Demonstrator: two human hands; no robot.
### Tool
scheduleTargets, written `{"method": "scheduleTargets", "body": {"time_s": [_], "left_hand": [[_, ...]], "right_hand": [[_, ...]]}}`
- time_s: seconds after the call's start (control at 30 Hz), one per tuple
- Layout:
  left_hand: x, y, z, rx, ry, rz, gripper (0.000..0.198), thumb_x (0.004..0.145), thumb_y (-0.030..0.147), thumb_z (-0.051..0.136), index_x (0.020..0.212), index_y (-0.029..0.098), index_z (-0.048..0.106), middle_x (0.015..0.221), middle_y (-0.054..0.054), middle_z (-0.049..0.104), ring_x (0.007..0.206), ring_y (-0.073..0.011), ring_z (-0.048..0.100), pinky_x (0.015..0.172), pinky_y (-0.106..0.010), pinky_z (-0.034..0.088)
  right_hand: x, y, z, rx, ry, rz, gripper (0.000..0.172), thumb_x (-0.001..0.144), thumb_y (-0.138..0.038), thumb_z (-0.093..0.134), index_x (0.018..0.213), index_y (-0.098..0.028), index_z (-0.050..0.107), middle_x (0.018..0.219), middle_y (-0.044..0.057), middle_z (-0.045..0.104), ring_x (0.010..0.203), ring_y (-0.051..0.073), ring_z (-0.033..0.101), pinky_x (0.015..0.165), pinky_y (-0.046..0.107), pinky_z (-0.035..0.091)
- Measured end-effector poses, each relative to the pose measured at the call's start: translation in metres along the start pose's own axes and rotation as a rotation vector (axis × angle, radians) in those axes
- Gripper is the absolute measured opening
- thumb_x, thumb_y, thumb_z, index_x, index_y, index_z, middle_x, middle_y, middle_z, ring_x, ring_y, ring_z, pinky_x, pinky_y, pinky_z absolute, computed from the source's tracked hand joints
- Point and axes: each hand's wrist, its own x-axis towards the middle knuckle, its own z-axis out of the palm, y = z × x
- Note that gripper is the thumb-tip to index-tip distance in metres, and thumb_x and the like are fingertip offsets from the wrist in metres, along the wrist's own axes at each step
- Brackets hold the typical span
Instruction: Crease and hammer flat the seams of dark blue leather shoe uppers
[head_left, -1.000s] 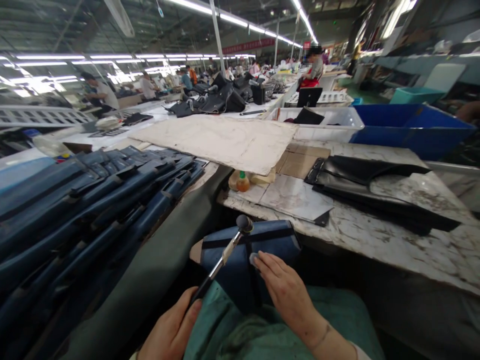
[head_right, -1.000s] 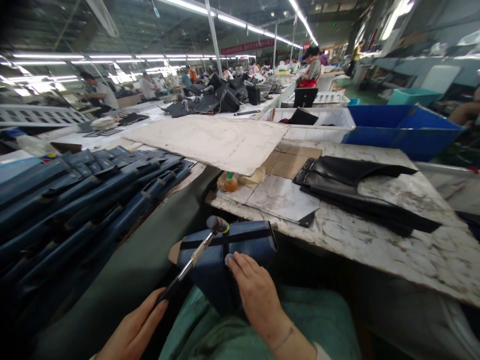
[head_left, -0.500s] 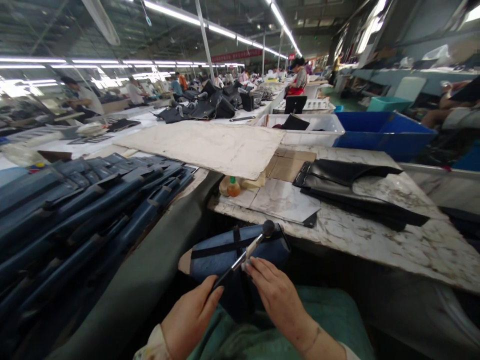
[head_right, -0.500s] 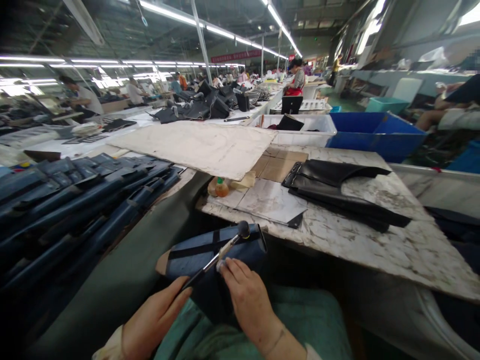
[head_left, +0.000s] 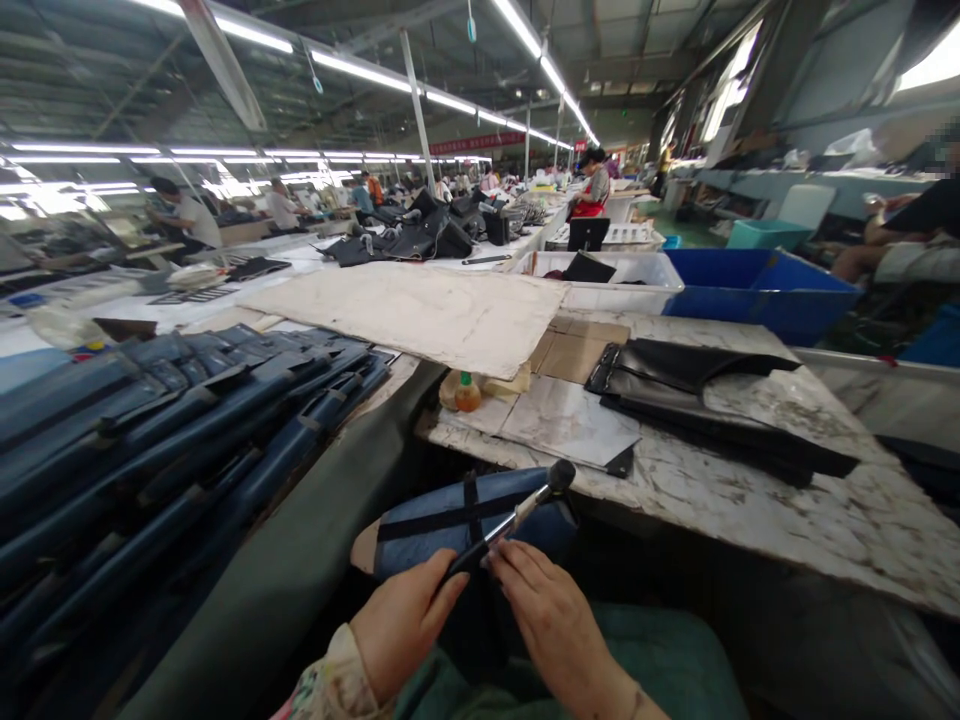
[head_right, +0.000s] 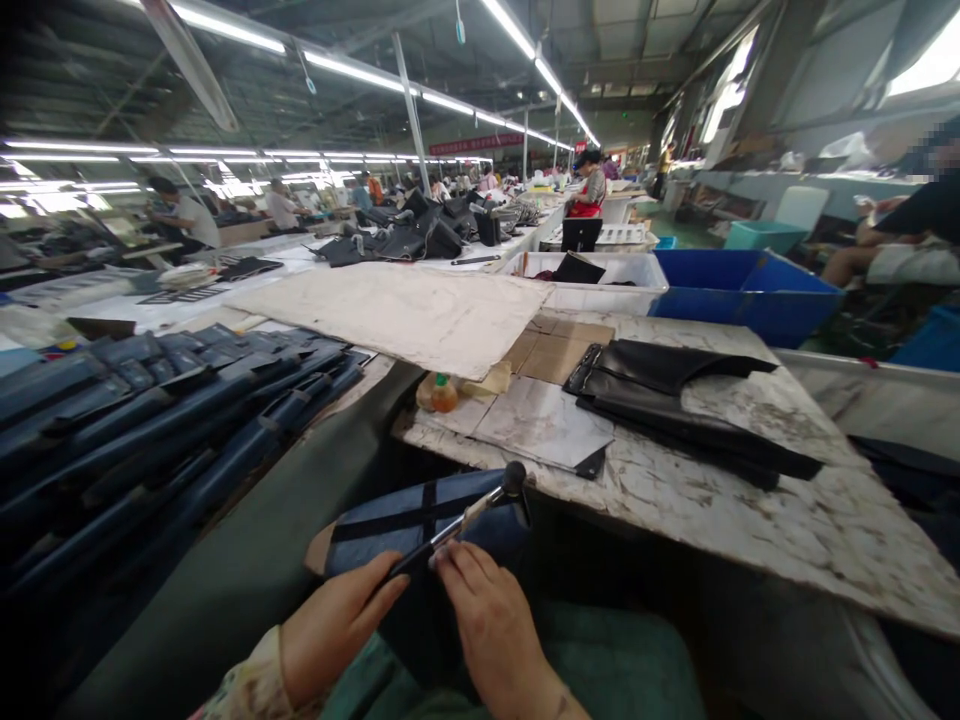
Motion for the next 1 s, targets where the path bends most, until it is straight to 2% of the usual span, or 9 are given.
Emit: {"method": "scheduleTargets", "body": {"time_s": [0.17, 0.33, 0.43, 0.5, 0.57, 0.67, 0.8, 0.87, 1.0], "left_hand": [[0.052, 0.0, -0.03, 0.057, 0.147, 0.031, 0.032, 0.089, 0.041, 0.035, 0.102, 0.022, 0.056, 0.088, -0.004, 0.067, 0.082, -0.0193, 0.064, 0.072, -0.026, 0.044], [0.142, 0.002, -0.069, 0.191, 0.262, 0.011, 0.029, 0.088, 0.034, 0.039, 0.108, 0.019, 0.053, 0.098, -0.008, 0.065, 0.091, -0.0213, 0.062, 0.077, -0.028, 0.043], [0.192, -0.004, -0.082, 0.22, 0.317, 0.015, 0.027, 0.085, 0.027, 0.044, 0.11, 0.019, 0.052, 0.104, -0.009, 0.063, 0.097, -0.0213, 0.059, 0.082, -0.029, 0.042], [0.214, -0.013, -0.088, 0.231, 0.331, -0.014, 0.026, 0.082, 0.021, 0.047, 0.108, 0.019, 0.054, 0.106, -0.01, 0.062, 0.099, -0.0224, 0.059, 0.084, -0.031, 0.042], [0.223, -0.027, -0.093, 0.232, 0.336, -0.056, 0.025, 0.08, 0.018, 0.048, 0.104, 0.017, 0.056, 0.106, -0.012, 0.062, 0.099, -0.024, 0.059, 0.085, -0.033, 0.043], [0.208, -0.054, -0.098, 0.213, 0.357, -0.106, 0.027, 0.081, 0.018, 0.047, 0.106, 0.016, 0.056, 0.109, -0.014, 0.061, 0.101, -0.0242, 0.058, 0.088, -0.034, 0.042], [0.146, -0.096, -0.087, 0.145, 0.369, -0.157, 0.042, 0.083, 0.028, 0.042, 0.12, 0.01, 0.048, 0.103, -0.013, 0.064, 0.091, -0.0222, 0.062, 0.084, -0.032, 0.046], [0.107, -0.119, -0.068, -0.033, 0.359, -0.168, 0.047, 0.082, 0.038, 0.04, 0.119, 0.01, 0.051, 0.098, -0.011, 0.067, 0.087, -0.0218, 0.064, 0.082, -0.031, 0.049], [0.04, -0.158, -0.011, -0.339, 0.392, -0.217, 0.048, 0.076, 0.053, 0.043, 0.105, 0.02, 0.061, 0.111, -0.006, 0.064, 0.111, -0.025, 0.056, 0.098, -0.034, 0.042]], "right_hand": [[0.001, 0.001, -0.003, 0.028, -0.007, 0.003, 0.044, 0.084, -0.006, 0.038, 0.123, -0.021, 0.051, 0.116, 0.003, 0.059, 0.104, 0.019, 0.055, 0.09, 0.031, 0.05], [0.01, 0.024, -0.015, 0.028, 0.035, 0.171, 0.043, 0.085, -0.015, 0.042, 0.129, -0.018, 0.043, 0.107, 0.008, 0.061, 0.098, 0.021, 0.058, 0.085, 0.034, 0.052], [0.018, 0.046, -0.022, 0.043, 0.024, 0.32, 0.039, 0.085, -0.016, 0.042, 0.123, -0.019, 0.048, 0.108, 0.008, 0.059, 0.1, 0.02, 0.057, 0.089, 0.034, 0.049], [0.023, 0.056, -0.026, 0.074, -0.003, 0.389, 0.036, 0.084, -0.016, 0.042, 0.118, -0.018, 0.052, 0.113, 0.008, 0.058, 0.105, 0.02, 0.055, 0.094, 0.034, 0.045], [0.027, 0.062, -0.028, 0.108, -0.02, 0.427, 0.035, 0.083, -0.017, 0.042, 0.116, -0.018, 0.055, 0.117, 0.009, 0.057, 0.109, 0.02, 0.053, 0.098, 0.034, 0.042], [0.03, 0.063, -0.033, 0.184, -0.048, 0.486, 0.036, 0.082, -0.022, 0.042, 0.115, -0.017, 0.056, 0.119, 0.01, 0.057, 0.111, 0.021, 0.052, 0.098, 0.033, 0.04], [0.035, 0.066, -0.038, 0.335, -0.084, 0.582, 0.037, 0.082, -0.029, 0.043, 0.113, -0.017, 0.058, 0.114, 0.01, 0.06, 0.106, 0.023, 0.055, 0.094, 0.035, 0.042], [0.04, 0.072, -0.037, 0.431, -0.057, 0.616, 0.038, 0.081, -0.034, 0.045, 0.111, -0.015, 0.059, 0.111, 0.011, 0.061, 0.103, 0.025, 0.056, 0.092, 0.036, 0.042], [0.054, 0.081, -0.034, 0.595, -0.122, 0.624, 0.035, 0.077, -0.037, 0.049, 0.098, -0.013, 0.063, 0.094, 0.009, 0.066, 0.091, 0.026, 0.06, 0.083, 0.036, 0.046]]}}
